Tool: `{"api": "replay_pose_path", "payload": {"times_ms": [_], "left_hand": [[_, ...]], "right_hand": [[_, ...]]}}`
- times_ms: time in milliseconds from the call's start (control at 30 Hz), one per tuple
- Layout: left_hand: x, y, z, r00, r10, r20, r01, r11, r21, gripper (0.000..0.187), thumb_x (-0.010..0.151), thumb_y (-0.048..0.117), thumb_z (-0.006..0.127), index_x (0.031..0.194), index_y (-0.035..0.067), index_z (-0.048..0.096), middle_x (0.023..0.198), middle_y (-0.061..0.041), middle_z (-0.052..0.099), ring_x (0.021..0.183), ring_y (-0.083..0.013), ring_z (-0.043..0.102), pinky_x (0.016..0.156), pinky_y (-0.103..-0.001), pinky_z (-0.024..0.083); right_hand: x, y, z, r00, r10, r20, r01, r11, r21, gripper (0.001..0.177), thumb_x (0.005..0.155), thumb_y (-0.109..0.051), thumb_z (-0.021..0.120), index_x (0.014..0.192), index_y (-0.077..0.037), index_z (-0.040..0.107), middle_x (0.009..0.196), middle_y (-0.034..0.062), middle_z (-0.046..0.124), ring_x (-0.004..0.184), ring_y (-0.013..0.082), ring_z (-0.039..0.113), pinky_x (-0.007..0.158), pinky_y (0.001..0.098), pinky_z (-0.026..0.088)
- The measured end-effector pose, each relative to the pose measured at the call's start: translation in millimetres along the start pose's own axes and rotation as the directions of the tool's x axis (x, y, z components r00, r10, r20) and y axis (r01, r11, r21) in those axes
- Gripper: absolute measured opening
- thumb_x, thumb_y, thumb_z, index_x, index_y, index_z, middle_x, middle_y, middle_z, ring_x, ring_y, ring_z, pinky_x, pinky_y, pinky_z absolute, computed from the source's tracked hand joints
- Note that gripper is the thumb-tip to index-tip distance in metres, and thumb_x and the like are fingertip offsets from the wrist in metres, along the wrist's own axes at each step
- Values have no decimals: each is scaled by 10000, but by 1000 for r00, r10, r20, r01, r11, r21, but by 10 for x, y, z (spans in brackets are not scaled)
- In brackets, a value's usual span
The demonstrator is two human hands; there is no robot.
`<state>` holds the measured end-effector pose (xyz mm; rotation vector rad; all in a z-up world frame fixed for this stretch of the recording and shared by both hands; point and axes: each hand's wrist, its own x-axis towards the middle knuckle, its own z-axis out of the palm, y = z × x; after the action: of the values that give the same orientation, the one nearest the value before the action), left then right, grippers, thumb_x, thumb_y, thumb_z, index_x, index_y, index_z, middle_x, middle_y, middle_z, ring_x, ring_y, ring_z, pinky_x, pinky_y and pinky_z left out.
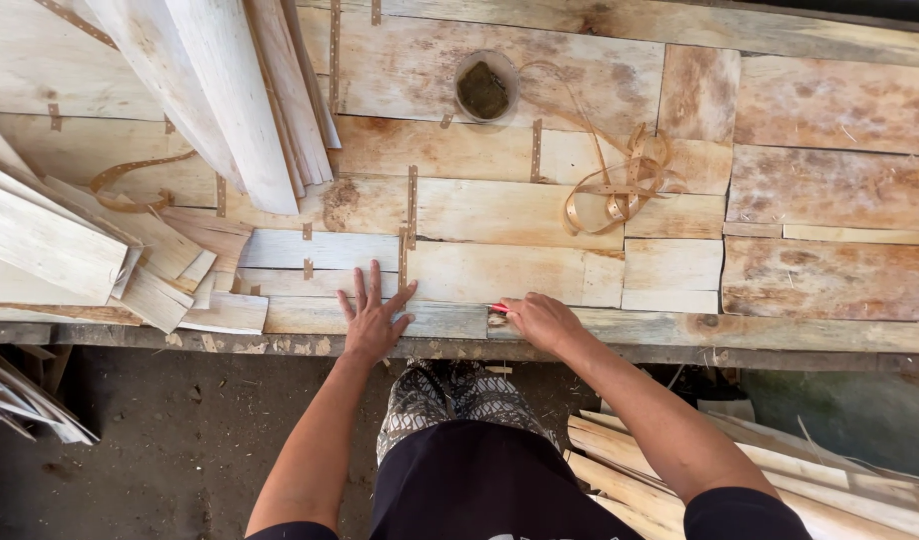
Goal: Repairing and fitting wood veneer pieces into gaps on a wooden surface.
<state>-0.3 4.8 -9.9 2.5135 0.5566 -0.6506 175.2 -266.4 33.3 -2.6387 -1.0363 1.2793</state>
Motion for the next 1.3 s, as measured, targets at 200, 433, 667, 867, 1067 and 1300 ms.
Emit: {"api": "replay_pose_path", "payload": {"times_ms": [200,433,667,867,1067,1300], "left_hand": [[11,-32,44,999,17,-29,-18,1000,-13,589,937,534,623,1487,559,415,1718,-73,-147,1559,-362,-199,1202,-721,-70],[0,292,5,999,-33,30,29,995,98,611,980,445,575,1540,495,337,1710,-97,-166,1552,-352,-194,1216,-700,-40],[43,719,418,996,84,-16,-78,969,233,629,1035,300,495,1619,354,267,1715,-121,-128,1556,-358,-130,1205,-687,17],[19,771,475,997,65,-31,-61,993,104,653,1024,425,515,1612,393,233,1702,-107,-99,1556,-356,-90,1206,-710,47],[-8,759,501,990,80,-113,-70,993,91,657,1001,425,567,1592,399,281,1716,-103,-30,1577,-362,-29,1207,-705,97],[-1,745,545,992,62,-112,-52,994,91,654,992,421,581,1580,408,297,1718,-92,-1,1582,-350,-8,1213,-696,89]], "right_hand": [[-24,188,43,993,-70,-97,72,997,15,364,1002,-283,573,1345,-215,672,995,141,693,923,326,672,845,474,555],[-70,80,-4,1000,-1,-24,2,999,40,363,1026,-271,565,1375,-216,648,969,133,691,859,281,693,803,433,580],[-93,115,121,987,-63,-151,65,998,14,362,1013,-239,595,1364,-175,657,978,161,686,743,254,670,648,412,586],[-115,67,31,997,-25,-69,28,999,45,369,1019,-212,579,1379,-155,639,949,155,686,676,236,654,581,397,587],[-28,61,67,997,-57,-59,59,998,31,349,1026,-201,565,1349,-97,645,905,159,684,651,230,650,576,380,609],[12,-16,-24,1000,-27,13,27,1000,-11,262,1032,-211,564,1203,-58,690,825,116,700,653,234,680,614,389,604]]}}
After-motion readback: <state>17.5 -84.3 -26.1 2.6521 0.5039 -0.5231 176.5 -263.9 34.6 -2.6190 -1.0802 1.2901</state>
